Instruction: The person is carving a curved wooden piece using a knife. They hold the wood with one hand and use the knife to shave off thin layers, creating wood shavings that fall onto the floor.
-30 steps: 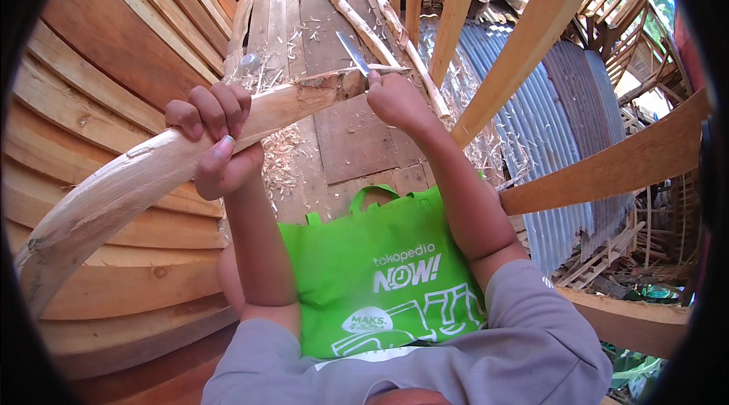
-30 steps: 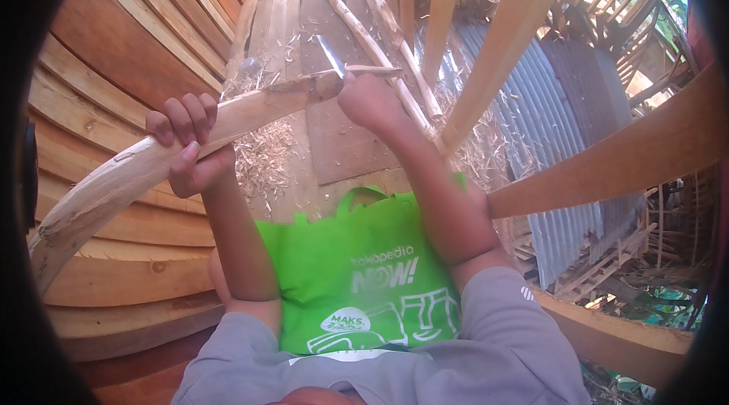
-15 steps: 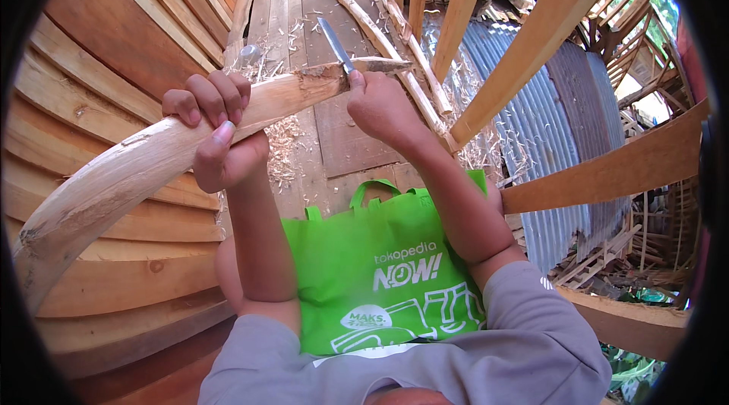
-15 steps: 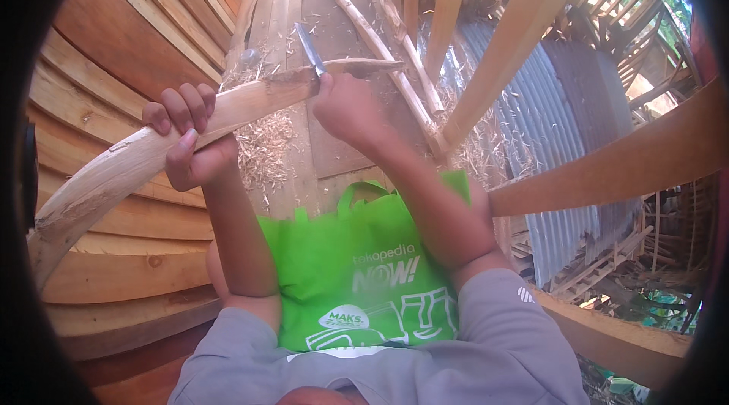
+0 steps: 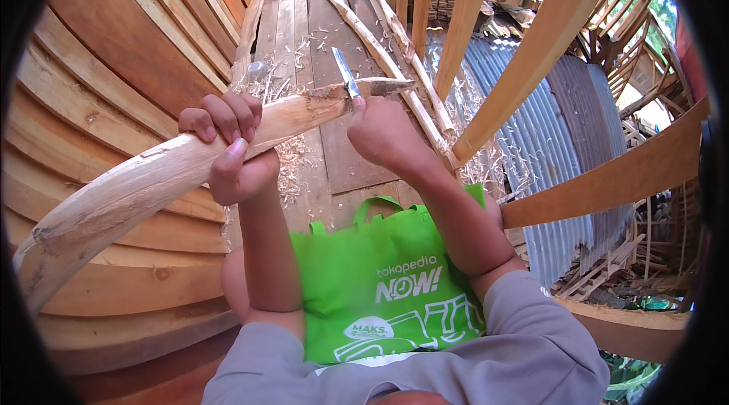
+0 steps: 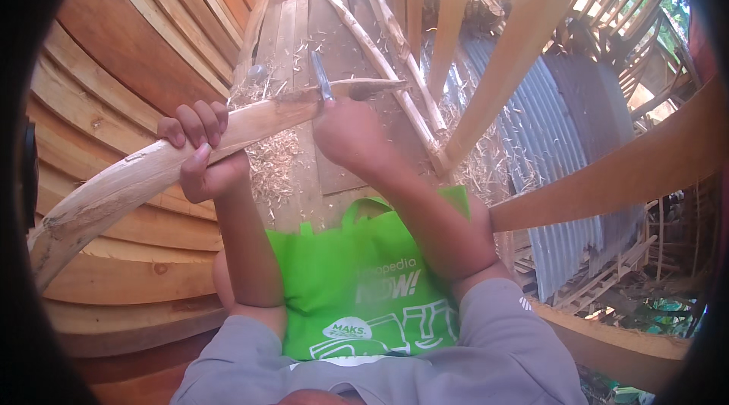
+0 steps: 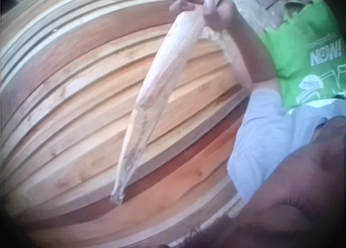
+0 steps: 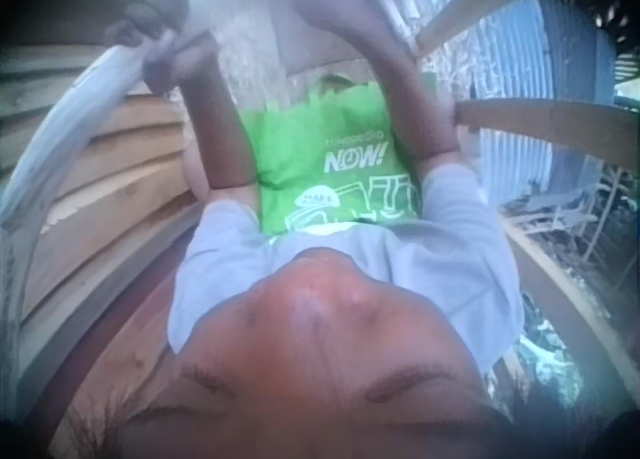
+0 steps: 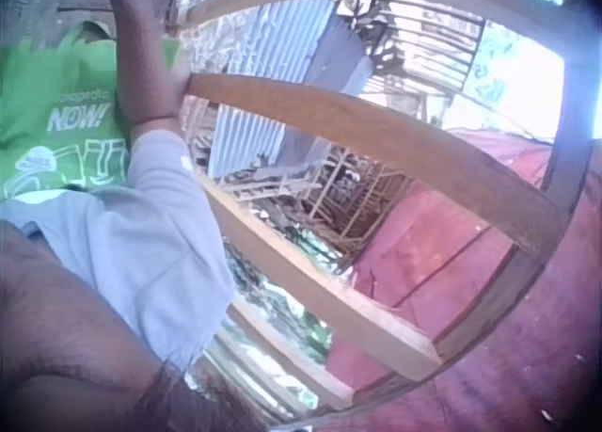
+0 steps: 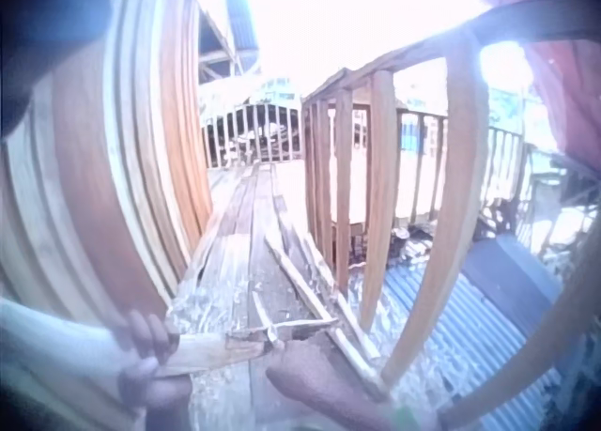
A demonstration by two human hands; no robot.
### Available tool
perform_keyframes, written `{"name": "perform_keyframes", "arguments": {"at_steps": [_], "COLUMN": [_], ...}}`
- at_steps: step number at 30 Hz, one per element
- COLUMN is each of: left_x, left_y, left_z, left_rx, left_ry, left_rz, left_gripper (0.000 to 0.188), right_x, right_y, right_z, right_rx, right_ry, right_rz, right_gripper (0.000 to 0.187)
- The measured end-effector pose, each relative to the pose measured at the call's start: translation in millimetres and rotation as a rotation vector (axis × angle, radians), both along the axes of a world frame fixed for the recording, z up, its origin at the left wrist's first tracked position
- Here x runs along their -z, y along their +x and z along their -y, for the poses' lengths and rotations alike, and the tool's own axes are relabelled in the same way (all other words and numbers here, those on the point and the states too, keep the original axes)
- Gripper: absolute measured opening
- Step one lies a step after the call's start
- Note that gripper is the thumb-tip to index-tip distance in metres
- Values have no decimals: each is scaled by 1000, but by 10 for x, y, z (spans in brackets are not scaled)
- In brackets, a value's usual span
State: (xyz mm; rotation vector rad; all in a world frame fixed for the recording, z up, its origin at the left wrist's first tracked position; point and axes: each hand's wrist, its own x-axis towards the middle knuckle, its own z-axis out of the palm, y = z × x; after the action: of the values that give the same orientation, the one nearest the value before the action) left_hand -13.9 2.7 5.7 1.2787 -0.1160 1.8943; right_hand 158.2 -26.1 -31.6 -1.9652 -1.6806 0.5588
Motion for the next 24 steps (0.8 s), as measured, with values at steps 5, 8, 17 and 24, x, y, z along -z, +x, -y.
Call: {"name": "perform_keyframes", "arguments": {"at_steps": [5,8,17,24], "left_x": [32,44,60,14], "left_y": [-2,-37,-67,1], "left_z": [-5,-1,-5,-7], "left_rx": [44,24,39,14], "left_ry": [21,-2,3,-7], "left_rz": [2,-10,-10,7], "left_gripper": [28,27,28,28], "right_x": [235,91,96,118], "right_y": [344,127,255,290], "right_z": [-213,-116,-234,-260], "right_rx": [70,2,53,48], "right_ry": [-107,-101,-202,-172], "right_rz": [-126,-172,-330,-268], "right_gripper": [50,52,52,52]}}
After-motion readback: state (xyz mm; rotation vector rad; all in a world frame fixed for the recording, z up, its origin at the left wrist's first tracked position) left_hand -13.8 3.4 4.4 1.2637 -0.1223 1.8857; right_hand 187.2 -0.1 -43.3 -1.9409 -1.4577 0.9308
